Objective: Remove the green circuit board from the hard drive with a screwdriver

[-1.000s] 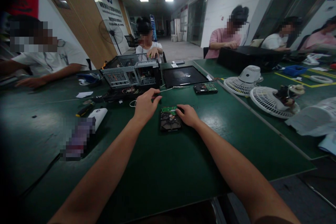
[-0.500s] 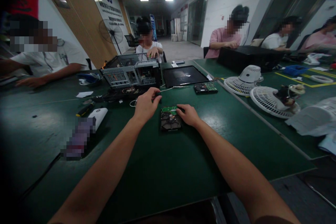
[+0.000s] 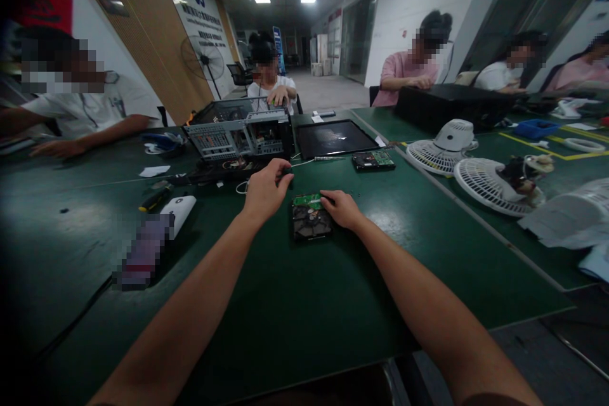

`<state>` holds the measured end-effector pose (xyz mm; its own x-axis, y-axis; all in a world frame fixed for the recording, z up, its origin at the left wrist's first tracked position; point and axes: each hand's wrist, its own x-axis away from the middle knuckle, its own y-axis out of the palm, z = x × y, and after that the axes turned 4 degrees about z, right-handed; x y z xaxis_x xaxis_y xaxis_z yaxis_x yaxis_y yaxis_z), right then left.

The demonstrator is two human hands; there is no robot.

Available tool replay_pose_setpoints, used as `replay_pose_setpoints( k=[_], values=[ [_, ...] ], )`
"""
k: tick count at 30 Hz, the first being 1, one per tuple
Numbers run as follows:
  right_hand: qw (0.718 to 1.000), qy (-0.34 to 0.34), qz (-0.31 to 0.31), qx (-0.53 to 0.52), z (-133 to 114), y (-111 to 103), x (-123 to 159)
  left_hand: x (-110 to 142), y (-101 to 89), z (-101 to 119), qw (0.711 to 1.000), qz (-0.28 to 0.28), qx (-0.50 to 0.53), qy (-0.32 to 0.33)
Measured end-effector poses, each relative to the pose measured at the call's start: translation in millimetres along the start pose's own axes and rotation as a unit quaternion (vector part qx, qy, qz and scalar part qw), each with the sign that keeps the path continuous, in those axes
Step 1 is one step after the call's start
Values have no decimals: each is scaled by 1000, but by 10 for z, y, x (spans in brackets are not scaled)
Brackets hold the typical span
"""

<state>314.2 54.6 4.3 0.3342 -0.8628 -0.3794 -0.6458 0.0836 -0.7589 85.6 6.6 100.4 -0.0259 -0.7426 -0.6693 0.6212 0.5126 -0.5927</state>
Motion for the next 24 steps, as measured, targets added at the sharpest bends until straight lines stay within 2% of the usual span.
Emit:
replay_pose_setpoints(
  k=[6, 9, 13, 16, 18, 20, 22, 24],
  values=[
    [1000, -5, 11, 13, -6, 42, 14, -4, -5, 12, 1000, -6, -5, -6],
    [999, -3, 39, 19, 5, 31, 6, -8, -9, 14, 1000, -8, -7, -7],
    [991, 7, 116, 71, 112, -125, -24, -10, -19, 11, 1000, -11, -2, -7],
    [974, 61, 168, 137, 282, -320, -29, -12, -23, 12, 1000, -14, -2, -11],
    [963, 107, 158, 188, 405, -433, -15, -14, -24, 14, 1000, -15, -5, -11],
    [958, 140, 116, 224, 499, -507, 3, -15, -23, 14, 1000, -16, -9, -10],
    [954, 162, 87, 237, 547, -538, 14, -15, -22, 12, 1000, -15, -10, -10],
    [951, 177, 84, 240, 551, -542, 15, -15, -21, 9, 1000, -11, -7, -8]
  ],
)
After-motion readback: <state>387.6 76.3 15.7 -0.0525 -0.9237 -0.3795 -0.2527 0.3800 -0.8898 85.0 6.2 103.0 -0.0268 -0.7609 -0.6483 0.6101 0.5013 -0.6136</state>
